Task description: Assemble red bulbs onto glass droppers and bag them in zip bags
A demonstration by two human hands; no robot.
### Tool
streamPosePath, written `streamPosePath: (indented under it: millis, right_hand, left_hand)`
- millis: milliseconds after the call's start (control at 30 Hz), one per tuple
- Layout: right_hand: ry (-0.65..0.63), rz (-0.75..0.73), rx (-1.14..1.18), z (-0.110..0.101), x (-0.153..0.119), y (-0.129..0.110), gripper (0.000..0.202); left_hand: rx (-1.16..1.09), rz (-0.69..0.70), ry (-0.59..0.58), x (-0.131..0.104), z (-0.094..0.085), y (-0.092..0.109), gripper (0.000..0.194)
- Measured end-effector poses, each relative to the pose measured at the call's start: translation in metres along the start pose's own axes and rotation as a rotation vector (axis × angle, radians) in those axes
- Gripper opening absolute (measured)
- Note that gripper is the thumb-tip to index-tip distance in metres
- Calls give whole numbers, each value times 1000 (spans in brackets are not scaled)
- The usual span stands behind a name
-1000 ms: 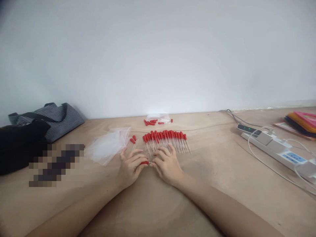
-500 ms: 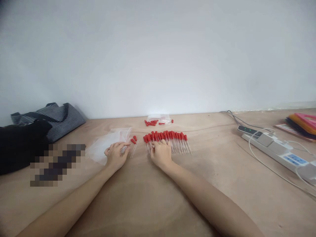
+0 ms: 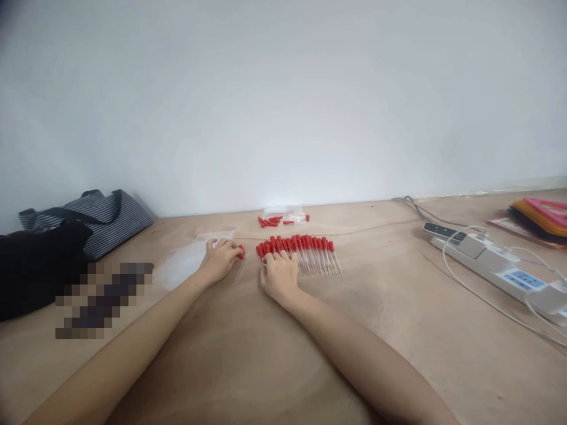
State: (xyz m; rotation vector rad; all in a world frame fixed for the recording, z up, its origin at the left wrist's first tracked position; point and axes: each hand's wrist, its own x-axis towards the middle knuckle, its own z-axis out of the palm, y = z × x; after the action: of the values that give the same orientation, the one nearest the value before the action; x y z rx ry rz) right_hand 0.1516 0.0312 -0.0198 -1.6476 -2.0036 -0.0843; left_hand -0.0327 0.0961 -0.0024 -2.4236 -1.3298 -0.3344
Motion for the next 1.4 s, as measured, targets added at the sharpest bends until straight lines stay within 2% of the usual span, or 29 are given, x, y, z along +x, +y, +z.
streamPosePath:
  millis: [100, 233, 433, 633, 833, 1000, 1133, 1267, 1400]
  right_hand:
    - [11, -61, 17, -1, -4, -1, 13]
    - [-6, -72, 29, -6, -11, 7, 13]
    - [-28, -82, 47, -13, -21, 18, 14]
    - [-65, -62, 96, -17, -24, 7, 18]
    - [-190, 6, 106, -16, -22, -17, 25]
    - [-299, 64, 49, -20, -25, -20, 20]
    - [-310, 6, 39, -30, -39, -3, 15]
    - [-272, -93, 76, -46, -56, 35, 9]
    - [-277, -157, 115, -61, -63, 71, 9]
  left_hand:
    - [7, 71, -25, 1, -1, 0, 14]
    - [6, 140, -43, -6, -9, 5, 9]
    - [-31, 177, -35, -28, -23, 33, 6]
    - [-145, 95, 12, -46, -32, 58, 7]
    - [-184, -3, 89, -65, -34, 55, 8]
    - [-231, -36, 114, -72, -33, 52, 9]
    - [-285, -30, 114, -71, -33, 53, 10]
    - [-349, -29, 112, -70, -33, 59, 9]
    - [-443, -16, 59, -67, -31, 74, 8]
